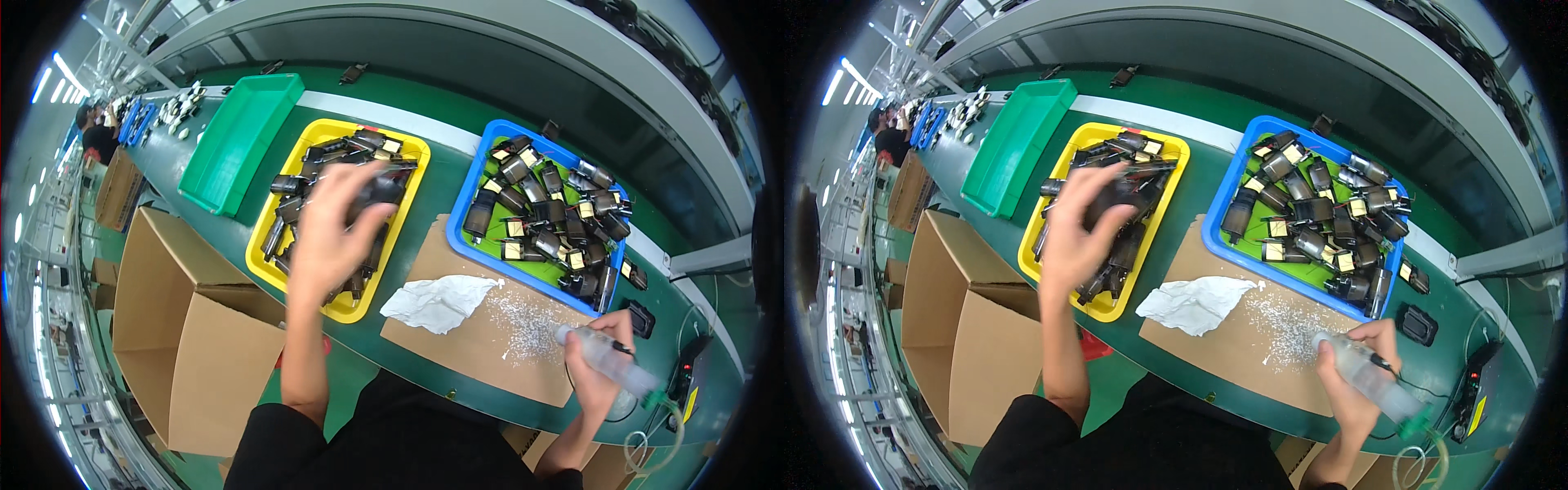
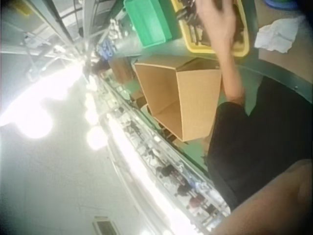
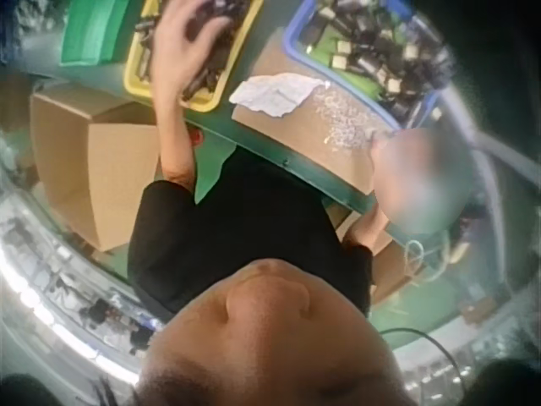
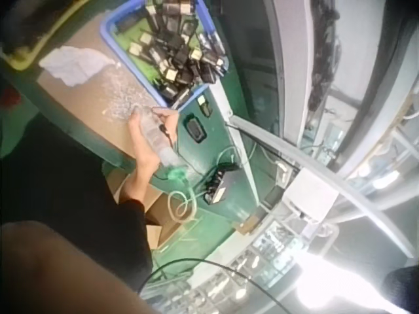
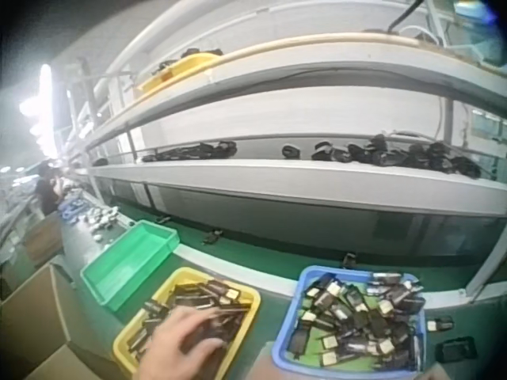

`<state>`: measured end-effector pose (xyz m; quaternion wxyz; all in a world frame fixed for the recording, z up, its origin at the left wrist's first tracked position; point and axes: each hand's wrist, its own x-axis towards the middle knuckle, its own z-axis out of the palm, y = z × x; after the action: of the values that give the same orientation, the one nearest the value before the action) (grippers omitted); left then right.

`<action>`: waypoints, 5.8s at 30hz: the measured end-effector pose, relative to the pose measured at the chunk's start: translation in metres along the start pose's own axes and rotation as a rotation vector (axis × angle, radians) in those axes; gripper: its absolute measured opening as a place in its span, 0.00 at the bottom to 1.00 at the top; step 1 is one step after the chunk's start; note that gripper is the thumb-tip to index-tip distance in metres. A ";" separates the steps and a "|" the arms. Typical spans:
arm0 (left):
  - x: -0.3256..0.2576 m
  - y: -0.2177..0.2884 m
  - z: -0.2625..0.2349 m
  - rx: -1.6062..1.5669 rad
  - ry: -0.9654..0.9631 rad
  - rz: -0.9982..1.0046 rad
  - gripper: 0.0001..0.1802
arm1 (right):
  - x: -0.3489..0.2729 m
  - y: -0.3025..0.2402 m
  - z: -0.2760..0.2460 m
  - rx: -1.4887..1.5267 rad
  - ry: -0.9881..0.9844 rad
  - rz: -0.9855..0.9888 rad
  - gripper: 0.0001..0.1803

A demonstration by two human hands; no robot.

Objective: The person repeatedly picks up small black electronic components from a blue tray and applies a clear liquid from a syringe-like dispenser into the open end of each component. After dispensing, the person places the treated component into a yellow tray. The process is repeated for multiple units in a continuous assembly line fashion.

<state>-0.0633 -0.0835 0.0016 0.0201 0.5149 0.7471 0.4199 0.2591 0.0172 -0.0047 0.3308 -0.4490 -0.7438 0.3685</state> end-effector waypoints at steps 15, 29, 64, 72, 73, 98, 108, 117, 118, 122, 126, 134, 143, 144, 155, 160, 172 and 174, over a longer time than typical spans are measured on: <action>-0.004 -0.035 -0.009 0.543 0.387 -0.110 0.18 | -0.014 0.037 0.001 -0.071 -0.131 0.184 0.18; 0.229 0.071 0.326 0.526 -0.677 -0.011 0.25 | -0.028 0.047 -0.008 0.048 -0.017 0.200 0.17; 0.050 0.111 0.139 -1.663 -0.966 -0.008 0.36 | 0.040 -0.056 -0.027 0.223 0.252 -0.472 0.29; 0.053 0.115 0.135 -1.579 -0.950 0.040 0.34 | 0.037 -0.057 -0.038 0.156 0.088 -0.506 0.29; 0.055 0.112 0.135 -1.618 -1.006 0.102 0.33 | 0.036 -0.057 -0.039 0.161 0.061 -0.508 0.29; 0.059 0.098 0.137 -1.701 -1.164 0.271 0.31 | 0.031 -0.067 -0.043 0.079 -0.011 -0.520 0.31; 0.055 0.104 0.129 -1.615 -1.044 0.178 0.31 | 0.032 -0.061 -0.034 0.149 0.069 -0.566 0.29; 0.058 0.105 0.127 -1.582 -1.073 0.221 0.33 | 0.028 -0.068 -0.038 0.090 0.043 -0.499 0.30; 0.058 0.105 0.127 -1.585 -1.078 0.226 0.33 | 0.027 -0.068 -0.036 0.092 0.052 -0.493 0.30; 0.059 0.105 0.127 -1.576 -1.096 0.241 0.33 | 0.027 -0.070 -0.038 0.066 0.039 -0.475 0.30; 0.058 0.105 0.126 -1.602 -1.081 0.247 0.33 | 0.026 -0.072 -0.036 0.085 0.051 -0.458 0.30; 0.058 0.103 0.129 -1.609 -1.075 0.274 0.32 | 0.025 -0.071 -0.036 0.097 0.061 -0.467 0.30; 0.058 0.103 0.126 -1.638 -1.101 0.242 0.32 | 0.027 -0.068 -0.031 0.118 0.156 -0.492 0.31; 0.056 0.104 0.127 -1.675 -1.087 0.234 0.32 | 0.026 -0.067 -0.027 0.119 0.216 -0.476 0.31; 0.025 0.044 0.037 -0.336 -0.337 0.135 0.25 | 0.017 -0.042 -0.013 0.142 0.053 -0.210 0.20; -0.013 -0.020 -0.032 0.037 0.071 -0.104 0.20 | -0.008 0.008 0.017 -0.051 -0.191 0.112 0.17; -0.038 -0.052 -0.023 0.419 0.298 -0.094 0.19 | -0.018 0.034 0.018 -0.034 -0.119 0.144 0.17; -0.020 -0.023 -0.014 0.458 0.349 -0.101 0.17 | -0.019 0.033 0.015 -0.030 -0.119 0.167 0.17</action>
<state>-0.0781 -0.1102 -0.0123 -0.2048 0.3881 0.8393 0.3210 0.2680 0.0072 -0.0435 0.2473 -0.4918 -0.7275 0.4097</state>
